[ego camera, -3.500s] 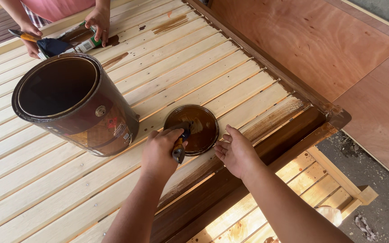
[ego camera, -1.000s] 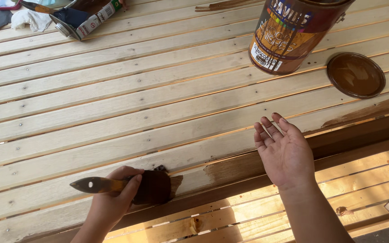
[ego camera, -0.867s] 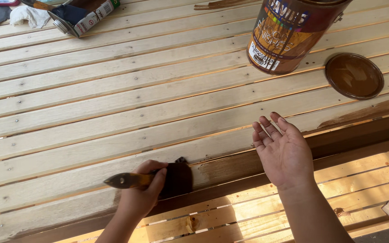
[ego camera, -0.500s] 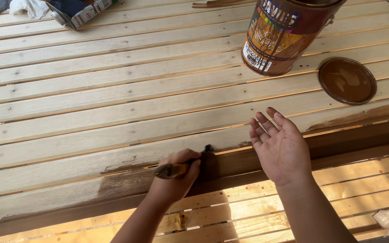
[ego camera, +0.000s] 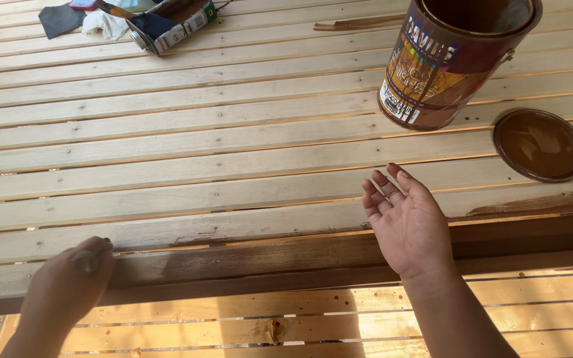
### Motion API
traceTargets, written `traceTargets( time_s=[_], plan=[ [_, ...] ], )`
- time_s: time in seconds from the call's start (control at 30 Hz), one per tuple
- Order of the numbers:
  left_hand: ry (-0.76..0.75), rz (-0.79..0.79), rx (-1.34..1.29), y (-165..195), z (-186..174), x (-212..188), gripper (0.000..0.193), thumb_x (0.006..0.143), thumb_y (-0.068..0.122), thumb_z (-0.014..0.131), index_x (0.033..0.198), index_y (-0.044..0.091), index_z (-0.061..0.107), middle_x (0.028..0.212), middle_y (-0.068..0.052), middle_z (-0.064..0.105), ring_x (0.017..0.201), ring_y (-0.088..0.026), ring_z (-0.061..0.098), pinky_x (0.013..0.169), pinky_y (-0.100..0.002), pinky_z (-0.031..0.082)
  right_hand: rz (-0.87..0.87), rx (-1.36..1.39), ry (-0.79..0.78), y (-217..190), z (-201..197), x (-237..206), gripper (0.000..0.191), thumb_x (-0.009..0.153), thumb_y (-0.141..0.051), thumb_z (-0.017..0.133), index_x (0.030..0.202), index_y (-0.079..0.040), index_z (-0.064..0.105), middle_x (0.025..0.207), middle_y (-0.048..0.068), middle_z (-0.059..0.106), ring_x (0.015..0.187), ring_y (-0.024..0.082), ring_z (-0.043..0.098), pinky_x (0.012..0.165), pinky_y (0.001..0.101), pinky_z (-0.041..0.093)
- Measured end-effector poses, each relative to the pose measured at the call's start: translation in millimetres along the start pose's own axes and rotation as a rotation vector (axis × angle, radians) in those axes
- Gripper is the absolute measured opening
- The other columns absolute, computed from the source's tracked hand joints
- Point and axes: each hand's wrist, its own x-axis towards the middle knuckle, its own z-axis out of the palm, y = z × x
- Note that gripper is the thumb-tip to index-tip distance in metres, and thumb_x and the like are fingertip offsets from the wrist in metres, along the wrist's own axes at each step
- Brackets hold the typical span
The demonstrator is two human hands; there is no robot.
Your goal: The person applies dark wood stain to the frame of a slatted wooden surface using a foam brush. They repeatedly dip the brush into a can of stain and spread it along the edges, occasionally using the lid as a small reservoir.
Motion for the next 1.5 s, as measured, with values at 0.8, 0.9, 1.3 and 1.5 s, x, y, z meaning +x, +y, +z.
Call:
traceTargets(
  time_s=[0.8,0.9,1.3,1.5],
  plan=[
    [-0.377,0.35,-0.868,394.7,30.1,-17.8,0.014,0.093,0.021,0.07,0.102,0.011,0.069,0.091,-0.015,0.074,0.08,-0.031,0.073,0.071,-0.042,0.059,-0.082,-0.021,0.079,-58.4,-62.8,-2.0,0.041,0.097,-0.024,0.056,0.133,-0.006,0.051,0.128,0.012,0.053,0.12,0.026,0.054,0.102,0.0384,0.046],
    [-0.443,0.348,-0.91,343.4,37.3,4.4,0.018,0.091,0.027,0.071,0.104,0.015,0.07,0.092,-0.008,0.078,0.079,-0.021,0.075,0.07,-0.034,0.062,-0.098,-0.028,0.082,-52.2,-59.5,-5.5,0.041,0.097,-0.024,0.057,0.133,-0.005,0.05,0.127,0.012,0.053,0.119,0.026,0.054,0.103,0.0379,0.047],
    [-0.504,-0.174,-0.727,25.1,26.6,49.0,0.043,0.087,0.027,0.082,0.128,0.015,0.074,0.055,-0.013,0.065,0.046,-0.015,0.055,0.045,-0.032,0.042,-0.169,0.031,0.177,19.4,-5.7,-22.2,0.041,0.098,-0.023,0.056,0.134,-0.004,0.05,0.125,0.013,0.053,0.116,0.026,0.055,0.102,0.0367,0.048],
    [-0.577,-0.207,-0.911,-19.2,37.4,66.8,0.043,0.085,0.023,0.079,0.125,0.008,0.073,0.053,-0.011,0.063,0.044,-0.018,0.057,0.043,-0.033,0.043,-0.234,0.04,0.235,42.9,9.9,-30.8,0.04,0.098,-0.023,0.054,0.133,-0.003,0.051,0.124,0.013,0.053,0.116,0.026,0.055,0.101,0.037,0.048]
  ],
)
